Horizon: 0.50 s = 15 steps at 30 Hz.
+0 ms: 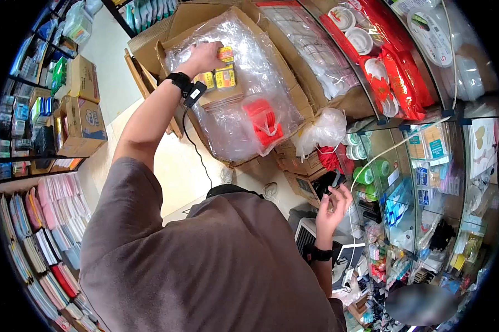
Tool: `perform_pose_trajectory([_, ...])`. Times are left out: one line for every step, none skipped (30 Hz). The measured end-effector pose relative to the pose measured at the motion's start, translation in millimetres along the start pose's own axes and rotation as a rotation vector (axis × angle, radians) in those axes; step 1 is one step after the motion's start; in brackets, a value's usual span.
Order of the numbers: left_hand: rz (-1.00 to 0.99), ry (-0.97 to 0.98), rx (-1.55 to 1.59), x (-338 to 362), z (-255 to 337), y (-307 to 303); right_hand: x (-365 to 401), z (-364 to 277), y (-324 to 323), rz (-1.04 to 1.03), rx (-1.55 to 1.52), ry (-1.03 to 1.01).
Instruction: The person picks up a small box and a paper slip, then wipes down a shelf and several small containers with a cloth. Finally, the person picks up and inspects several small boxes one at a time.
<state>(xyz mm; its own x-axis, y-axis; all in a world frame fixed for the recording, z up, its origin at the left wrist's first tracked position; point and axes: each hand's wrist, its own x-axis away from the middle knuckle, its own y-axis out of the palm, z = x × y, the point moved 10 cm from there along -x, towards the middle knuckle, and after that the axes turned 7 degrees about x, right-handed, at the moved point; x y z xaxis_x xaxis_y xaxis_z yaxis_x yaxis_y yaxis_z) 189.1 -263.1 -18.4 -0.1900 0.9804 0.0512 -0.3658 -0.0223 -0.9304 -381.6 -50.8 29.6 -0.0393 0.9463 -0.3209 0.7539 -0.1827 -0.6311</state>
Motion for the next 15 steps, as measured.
perform_pose_trajectory([-0.029,-0.005,-0.001,-2.2,0.3,0.0,3.8,4.2,-1.7,0.004,0.018,0.011])
perform_pose_trajectory([-0.059,-0.011,-0.003,-3.7,-0.1,1.4,7.0,8.2,-3.5,0.018,0.005,0.041])
perform_pose_trajectory([-0.069,0.0,-0.016,-6.4,-0.7,3.1,10.5,11.6,-4.5,0.032,-0.011,0.071])
perform_pose_trajectory([-0.089,0.001,-0.021,-8.5,-2.5,5.5,13.6,14.5,-5.2,0.045,-0.027,0.101])
perform_pose_trajectory([-0.107,0.002,-0.027,-10.4,-4.0,8.0,14.4,13.4,-5.9,0.059,-0.029,0.101])
perform_pose_trajectory([-0.125,0.003,-0.031,-11.7,-4.5,9.3,15.6,11.6,-6.4,0.063,-0.008,0.105])
perform_pose_trajectory([-0.142,0.006,-0.041,-13.5,-6.8,12.6,16.7,9.5,-7.9,0.067,0.013,0.109])
perform_pose_trajectory([-0.133,0.02,-0.025,-14.7,-7.2,13.6,17.7,8.4,-9.3,0.071,0.035,0.111])
perform_pose_trajectory([-0.124,0.033,-0.009,-15.0,-7.4,15.1,19.2,9.0,-10.2,0.072,0.097,0.1])
perform_pose_trajectory([-0.115,0.047,0.007,-15.4,-7.7,16.0,20.2,10.9,-10.4,0.076,0.096,0.091])
perform_pose_trajectory([-0.132,0.047,0.017,-16.4,-9.3,18.6,20.4,13.8,-10.5,0.083,0.098,0.084])
perform_pose_trajectory([-0.1,0.066,-0.017,-16.9,-12.1,20.9,22.5,17.9,-12.3,0.097,0.107,0.083])
perform_pose_trajectory([-0.187,0.135,0.13,-14.0,-2.7,20.0,23.5,21.0,-14.3,0.104,0.163,0.043])
perform_pose_trajectory([-0.131,0.162,0.103,-16.3,-5.9,21.1,21.5,18.6,-16.1,0.127,0.081,0.1])
perform_pose_trajectory([-0.089,0.28,0.136,-31.6,-21.4,37.6,18.9,16.8,-19.2,0.113,0.213,0.064])
